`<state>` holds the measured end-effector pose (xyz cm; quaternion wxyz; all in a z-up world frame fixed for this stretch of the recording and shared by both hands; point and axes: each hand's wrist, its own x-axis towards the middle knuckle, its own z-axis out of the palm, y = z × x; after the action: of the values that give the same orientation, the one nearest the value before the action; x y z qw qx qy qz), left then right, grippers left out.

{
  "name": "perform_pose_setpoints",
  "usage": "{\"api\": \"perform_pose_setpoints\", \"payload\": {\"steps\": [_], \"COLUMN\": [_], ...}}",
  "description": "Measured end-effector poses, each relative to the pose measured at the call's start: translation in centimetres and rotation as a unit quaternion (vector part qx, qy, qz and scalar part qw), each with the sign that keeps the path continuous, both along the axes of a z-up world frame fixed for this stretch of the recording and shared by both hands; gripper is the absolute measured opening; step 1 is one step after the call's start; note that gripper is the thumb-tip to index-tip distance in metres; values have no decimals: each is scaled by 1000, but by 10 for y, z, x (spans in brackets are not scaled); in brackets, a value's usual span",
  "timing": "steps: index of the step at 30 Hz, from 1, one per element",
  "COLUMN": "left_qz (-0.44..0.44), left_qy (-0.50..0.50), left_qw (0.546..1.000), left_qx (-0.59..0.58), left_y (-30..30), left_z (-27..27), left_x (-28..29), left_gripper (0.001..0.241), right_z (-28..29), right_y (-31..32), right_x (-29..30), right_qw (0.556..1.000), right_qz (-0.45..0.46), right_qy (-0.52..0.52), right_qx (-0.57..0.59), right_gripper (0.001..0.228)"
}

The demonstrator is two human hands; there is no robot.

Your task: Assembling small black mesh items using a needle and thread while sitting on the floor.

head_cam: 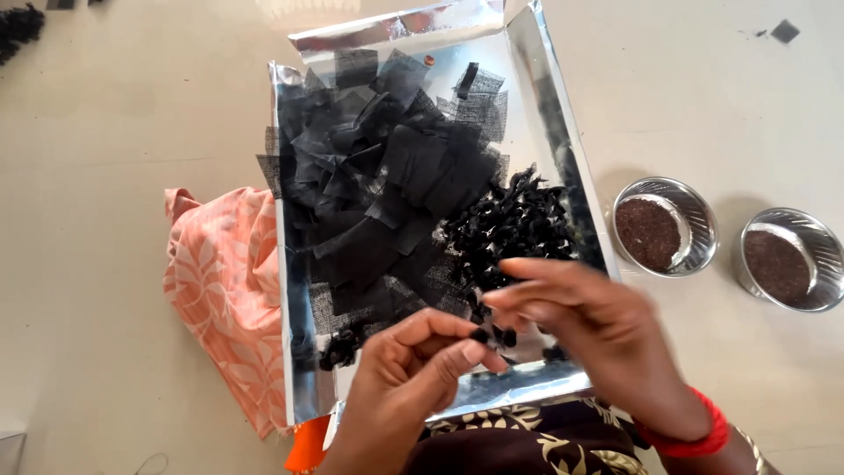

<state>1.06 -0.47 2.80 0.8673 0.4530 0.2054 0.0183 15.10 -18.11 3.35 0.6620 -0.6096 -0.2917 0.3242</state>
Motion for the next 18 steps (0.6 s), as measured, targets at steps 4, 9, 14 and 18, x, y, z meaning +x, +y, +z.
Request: {"api": "perform_pose_setpoints", "payload": {"steps": [4,9,14,18], "left_qz": [19,67,87,62], "left_qy": [-13,-50,-20,-34], "left_qw": [998,988,970,968], "left_qx": [-51,-131,-225,-240], "left_y": [-2,4,-1,-5], "left_z": [-14,-23,-23,-23], "left_x": [0,-5,-6,-6], "left_gripper": [9,13,27,38], "right_z": [1,-11,12,9], "right_y": [28,27,25,23], "right_x": [-13,-13,-16,-18], "right_qw": [951,866,780,753], "right_qz": [125,97,94,47], "right_qy": [-266,-474,-616,-655], "right_qx": [-96,-130,-49,-43], "right_gripper": [57,58,44,37]}}
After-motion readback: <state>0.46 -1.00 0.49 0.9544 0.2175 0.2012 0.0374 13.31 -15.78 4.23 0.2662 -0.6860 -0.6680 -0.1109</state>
